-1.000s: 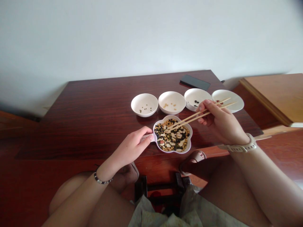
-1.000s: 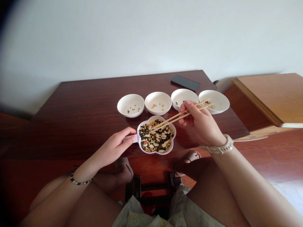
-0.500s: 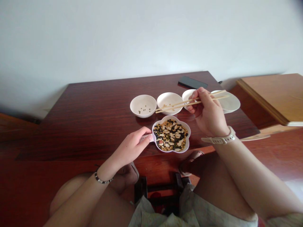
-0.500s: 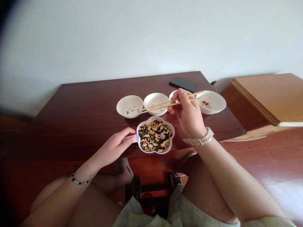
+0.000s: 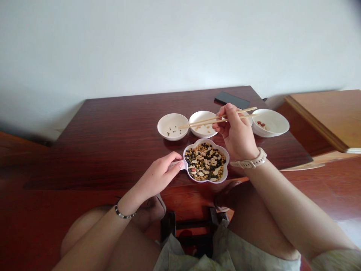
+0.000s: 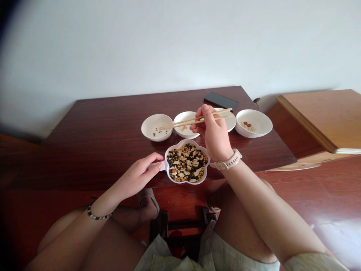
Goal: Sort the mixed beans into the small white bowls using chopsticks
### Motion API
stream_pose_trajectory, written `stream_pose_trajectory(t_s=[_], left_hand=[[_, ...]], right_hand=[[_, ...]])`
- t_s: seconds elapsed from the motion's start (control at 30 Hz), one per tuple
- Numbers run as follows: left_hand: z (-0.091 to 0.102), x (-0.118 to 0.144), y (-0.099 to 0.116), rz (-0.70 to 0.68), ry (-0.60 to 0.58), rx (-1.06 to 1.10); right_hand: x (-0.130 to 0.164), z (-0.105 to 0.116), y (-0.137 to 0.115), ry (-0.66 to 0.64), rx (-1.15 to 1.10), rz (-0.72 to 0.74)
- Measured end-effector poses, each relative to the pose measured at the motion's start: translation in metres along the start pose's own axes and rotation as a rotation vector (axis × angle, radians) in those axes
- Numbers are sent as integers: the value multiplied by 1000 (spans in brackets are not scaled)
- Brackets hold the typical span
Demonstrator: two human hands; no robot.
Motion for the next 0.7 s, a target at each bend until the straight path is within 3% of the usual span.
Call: stream_pose_trajectory(t_s=[0.33,0.7], left_hand=[[2,1,-4,4,-12,18],[5,0,-5,4,-7,19]], right_hand=[[6,24,-8,-68,22,-4],[20,57,-1,-258,188,-190]])
Point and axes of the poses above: each hand's wrist, its own x-axis away from the middle knuckle, its own z-axis out of the back of the hand, y = z × x, the point moved 3 cm from there along -x, towards the middle knuckle, and after that the axes turned 14 degrees about x, right-handed, at the moved point
